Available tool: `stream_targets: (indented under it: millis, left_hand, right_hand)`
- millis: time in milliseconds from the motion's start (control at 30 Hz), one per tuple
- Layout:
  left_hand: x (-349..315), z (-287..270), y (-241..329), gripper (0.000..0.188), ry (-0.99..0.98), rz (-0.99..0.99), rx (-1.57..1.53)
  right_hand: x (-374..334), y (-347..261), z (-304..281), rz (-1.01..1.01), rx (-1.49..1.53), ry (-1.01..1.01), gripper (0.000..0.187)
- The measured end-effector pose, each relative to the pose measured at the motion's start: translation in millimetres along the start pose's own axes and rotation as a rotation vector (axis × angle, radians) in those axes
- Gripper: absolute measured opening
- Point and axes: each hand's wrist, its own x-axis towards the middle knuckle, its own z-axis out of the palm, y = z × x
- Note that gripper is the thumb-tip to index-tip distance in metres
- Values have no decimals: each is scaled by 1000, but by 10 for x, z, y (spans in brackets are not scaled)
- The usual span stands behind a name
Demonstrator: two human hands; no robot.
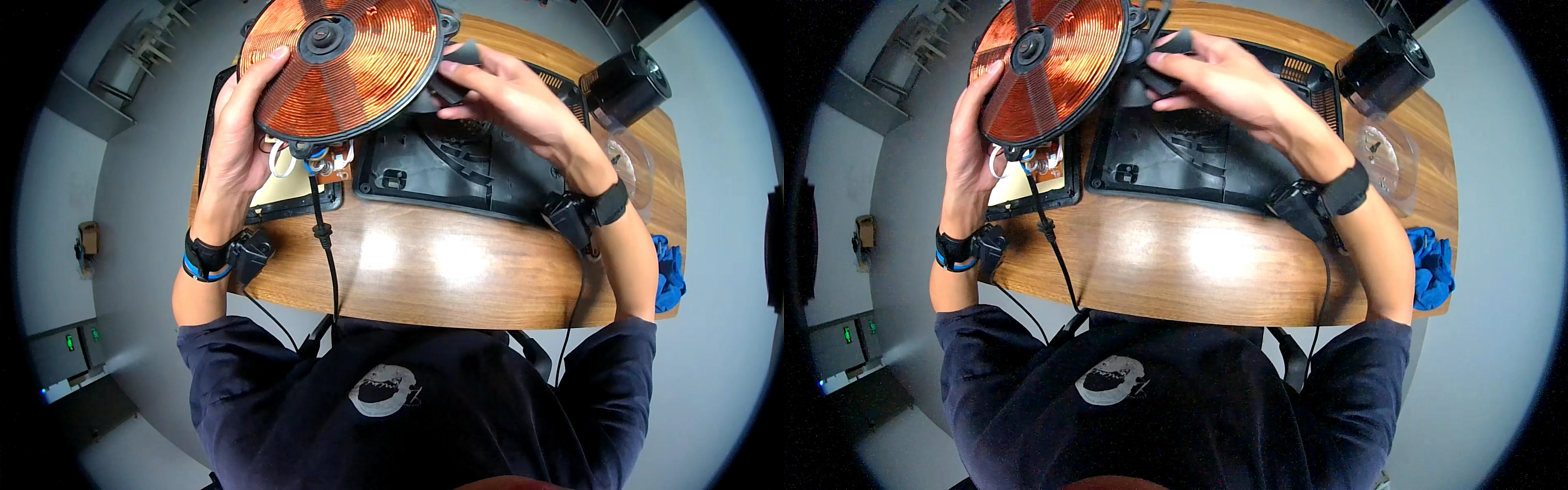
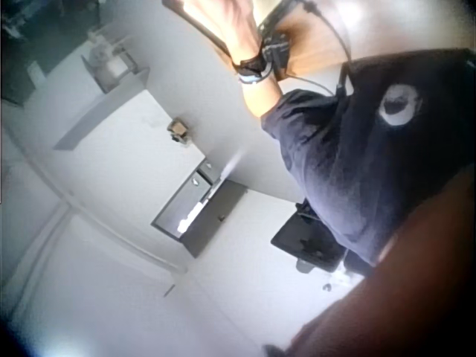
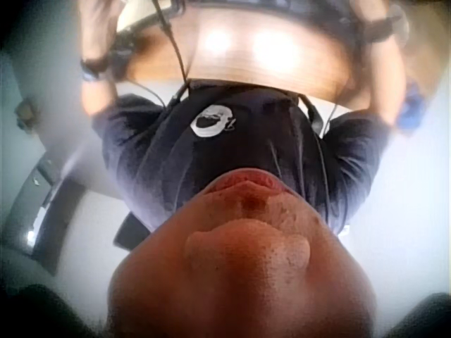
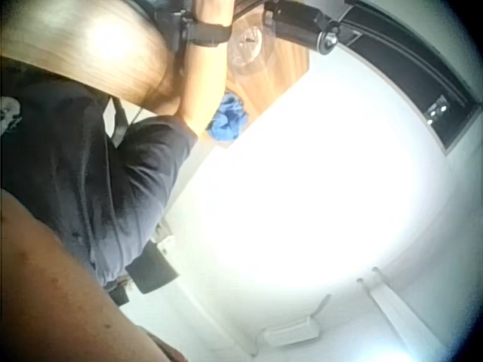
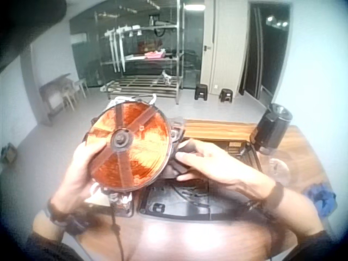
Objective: The person disassembles a small appliance, removes the heating coil, and wipes the interior housing with a blue cloth. They then wipe the heating coil and a circuit board before placing them back into the housing.
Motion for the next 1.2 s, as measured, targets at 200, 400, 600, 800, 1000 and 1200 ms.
stream_targets:
  millis: [200,400,600,800,1000,1200]
  left_hand:
    - [0,15,-60,39,-32,-3,-39]
    - [-56,-102,6,40,57,26,22]
    - [-68,-613,46,36,188,-70,28]
    - [-149,-1121,31,36,322,-103,155]
    - [-62,-1357,-88,40,476,-115,211]
    - [-26,-1484,-103,43,440,-162,346]
  right_hand:
    - [134,-49,492,131,70,-224,49]
    - [341,-1,542,179,9,-316,51]
    - [295,100,503,105,-239,-395,52]
    - [4,29,370,4,-701,-489,42]
    - [-248,19,218,-125,-906,-541,38]
    - [-421,-16,160,-116,-985,-564,36]
